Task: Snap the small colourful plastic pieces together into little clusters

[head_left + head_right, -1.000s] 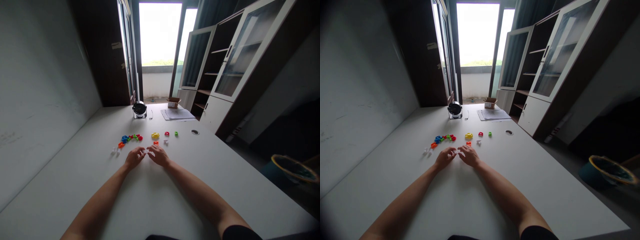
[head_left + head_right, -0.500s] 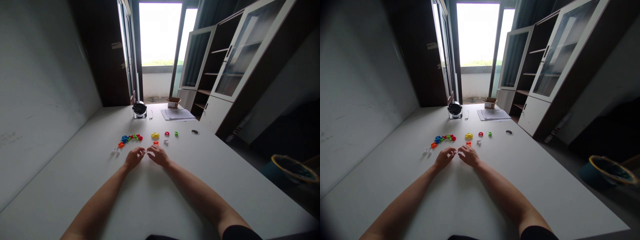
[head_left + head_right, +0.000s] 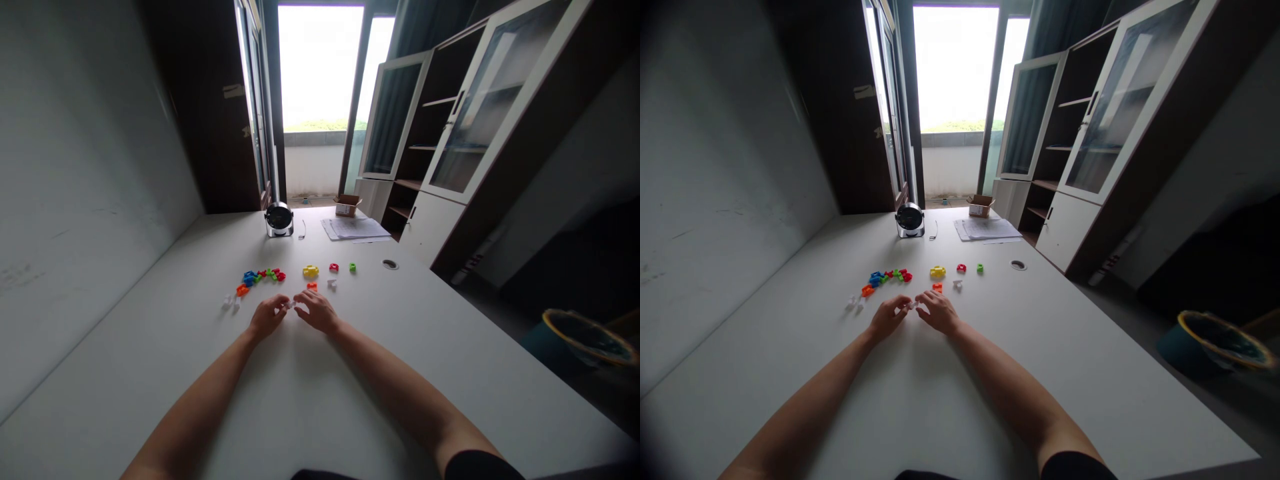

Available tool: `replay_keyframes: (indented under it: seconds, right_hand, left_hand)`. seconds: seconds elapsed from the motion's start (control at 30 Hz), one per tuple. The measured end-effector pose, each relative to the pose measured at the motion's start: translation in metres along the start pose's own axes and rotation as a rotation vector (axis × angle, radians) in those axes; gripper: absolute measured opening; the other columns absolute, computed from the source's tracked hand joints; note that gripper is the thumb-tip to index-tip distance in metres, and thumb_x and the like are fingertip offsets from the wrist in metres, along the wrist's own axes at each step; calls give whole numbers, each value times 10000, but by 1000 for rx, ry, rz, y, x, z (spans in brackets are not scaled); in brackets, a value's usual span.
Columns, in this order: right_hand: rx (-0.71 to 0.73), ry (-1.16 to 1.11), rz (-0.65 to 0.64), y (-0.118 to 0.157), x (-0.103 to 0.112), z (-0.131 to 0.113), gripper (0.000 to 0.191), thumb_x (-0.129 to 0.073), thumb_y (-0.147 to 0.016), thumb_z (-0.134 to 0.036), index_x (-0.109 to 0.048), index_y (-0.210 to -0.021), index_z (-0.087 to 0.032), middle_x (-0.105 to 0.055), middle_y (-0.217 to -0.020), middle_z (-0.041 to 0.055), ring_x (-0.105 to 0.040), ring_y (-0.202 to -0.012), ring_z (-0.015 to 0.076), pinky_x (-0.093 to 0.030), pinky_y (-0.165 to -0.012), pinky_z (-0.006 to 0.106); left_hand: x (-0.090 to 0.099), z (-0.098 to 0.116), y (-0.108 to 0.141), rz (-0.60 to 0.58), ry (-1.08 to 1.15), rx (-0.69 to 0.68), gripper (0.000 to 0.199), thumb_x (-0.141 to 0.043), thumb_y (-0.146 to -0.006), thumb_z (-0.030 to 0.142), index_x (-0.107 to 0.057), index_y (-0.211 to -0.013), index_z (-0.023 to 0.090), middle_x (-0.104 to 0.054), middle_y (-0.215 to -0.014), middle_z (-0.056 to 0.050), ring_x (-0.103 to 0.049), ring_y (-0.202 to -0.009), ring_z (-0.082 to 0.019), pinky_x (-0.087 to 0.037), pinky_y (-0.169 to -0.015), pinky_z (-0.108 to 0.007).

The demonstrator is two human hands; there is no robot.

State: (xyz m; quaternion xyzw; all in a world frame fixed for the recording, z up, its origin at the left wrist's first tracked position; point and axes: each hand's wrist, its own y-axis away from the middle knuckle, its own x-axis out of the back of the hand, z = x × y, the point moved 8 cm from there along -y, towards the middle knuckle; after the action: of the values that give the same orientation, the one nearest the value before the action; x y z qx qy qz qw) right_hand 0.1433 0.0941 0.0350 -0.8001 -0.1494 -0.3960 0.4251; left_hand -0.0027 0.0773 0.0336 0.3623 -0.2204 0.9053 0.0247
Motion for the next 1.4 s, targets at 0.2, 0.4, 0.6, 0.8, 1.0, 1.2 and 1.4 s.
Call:
replay_keyframes:
  seconds: [0.2, 0.4, 0.6, 0.8, 1.0, 1.2, 1.4]
  right_hand:
    - [12, -4, -1, 1, 1, -1, 190, -607, -902, -235, -590, -1090, -236, -654, -1011, 62, -611, -942, 208, -486, -829, 335]
    - [10, 7, -3, 0, 0, 0, 150, -579, -920, -228, -595, -1070, -233, -647, -988, 59, -605, -924, 198, -481, -818, 322]
    - [26, 22, -3, -1, 1, -3, 116, -548, -936, -225, -605, -1037, -235, -645, -960, 55, -600, -908, 195, -475, -814, 319]
    - [23, 26, -8, -1, 3, -5, 101, -557, -927, -224, -605, -1016, -229, -642, -951, 54, -594, -901, 195, -468, -814, 318]
    - [10, 19, -1, -2, 4, -5, 84, -562, -919, -217, -603, -993, -222, -634, -940, 54, -589, -891, 188, -464, -812, 309]
    - [14, 22, 3, -2, 3, -5, 84, -566, -913, -210, -599, -989, -222, -633, -936, 54, -585, -884, 191, -460, -802, 308]
    - [12, 17, 16, -1, 4, -4, 85, -564, -918, -215, -599, -995, -220, -632, -930, 52, -585, -869, 185, -457, -794, 305]
  left_hand:
    - [-1, -1, 0, -18, 5, 13, 164, -542, -857, 234, -665, -965, 230, -724, -848, -10, -655, -751, -148, -502, -698, -246]
    - [-1, 0, 0, -22, 8, 3, 151, -540, -861, 241, -667, -941, 231, -720, -821, -3, -644, -712, -136, -482, -655, -226]
    - [-2, 0, 0, -26, 2, 17, 146, -543, -874, 273, -671, -936, 238, -716, -801, 0, -638, -683, -133, -481, -636, -221]
    - [-4, -3, 1, -40, 9, 35, 169, -544, -886, 319, -679, -945, 236, -719, -800, -3, -630, -660, -132, -478, -630, -221]
    - [-7, -7, 0, -61, -20, 48, 194, -533, -901, 339, -680, -954, 224, -709, -798, -4, -603, -650, -123, -456, -626, -213]
    - [-9, -10, 1, -63, -18, 48, 204, -528, -906, 350, -681, -967, 229, -709, -805, -2, -597, -651, -126, -455, -641, -221]
    - [-8, -9, 0, -70, -30, 40, 221, -514, -917, 373, -677, -963, 230, -704, -795, 2, -585, -649, -125, -443, -637, -218]
